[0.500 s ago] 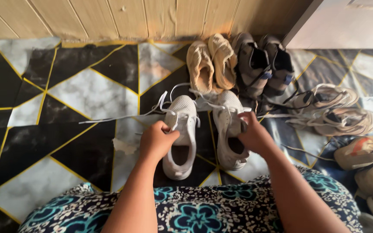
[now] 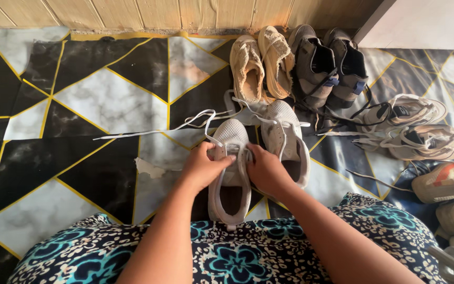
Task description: The person unlaces a pair of white sneakers, removes the laces, and then relaces the same shoes. The person handles the shoes and laces by hand, threading the laces through the eyelets and tying them.
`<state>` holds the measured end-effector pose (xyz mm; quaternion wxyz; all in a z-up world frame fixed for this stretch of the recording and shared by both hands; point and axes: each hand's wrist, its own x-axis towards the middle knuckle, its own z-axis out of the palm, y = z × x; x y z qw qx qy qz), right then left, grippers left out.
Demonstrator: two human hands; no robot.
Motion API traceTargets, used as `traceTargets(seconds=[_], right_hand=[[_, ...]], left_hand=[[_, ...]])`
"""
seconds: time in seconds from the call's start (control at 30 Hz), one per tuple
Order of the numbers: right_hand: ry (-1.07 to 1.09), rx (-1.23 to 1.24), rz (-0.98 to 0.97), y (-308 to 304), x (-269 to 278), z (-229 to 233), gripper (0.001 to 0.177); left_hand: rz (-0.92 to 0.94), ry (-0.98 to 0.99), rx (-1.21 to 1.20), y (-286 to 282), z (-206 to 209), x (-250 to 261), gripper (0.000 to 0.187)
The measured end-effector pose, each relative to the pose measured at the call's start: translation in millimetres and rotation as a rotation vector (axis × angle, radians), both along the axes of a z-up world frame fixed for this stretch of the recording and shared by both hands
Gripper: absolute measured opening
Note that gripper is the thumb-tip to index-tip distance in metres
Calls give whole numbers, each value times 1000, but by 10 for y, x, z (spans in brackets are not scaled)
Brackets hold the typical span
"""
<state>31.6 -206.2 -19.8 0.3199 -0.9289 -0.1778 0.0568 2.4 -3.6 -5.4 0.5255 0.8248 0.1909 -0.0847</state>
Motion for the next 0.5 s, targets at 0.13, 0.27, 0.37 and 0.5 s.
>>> traceTargets(seconds=[0.13, 0.27, 0.37, 0.5], right_hand=[[385, 6, -161, -145, 146, 387, 41], [343, 159, -59, -327, 251, 846, 41], [204, -3, 3, -255, 161, 873, 37], [-181, -41, 223, -58, 27, 700, 27]], left_hand=[[65, -1, -37, 11, -184, 36, 53], [126, -71, -594, 9, -423, 156, 35], [125, -5, -709, -78, -522, 201, 24], [125, -78, -521, -124, -542, 216, 25]])
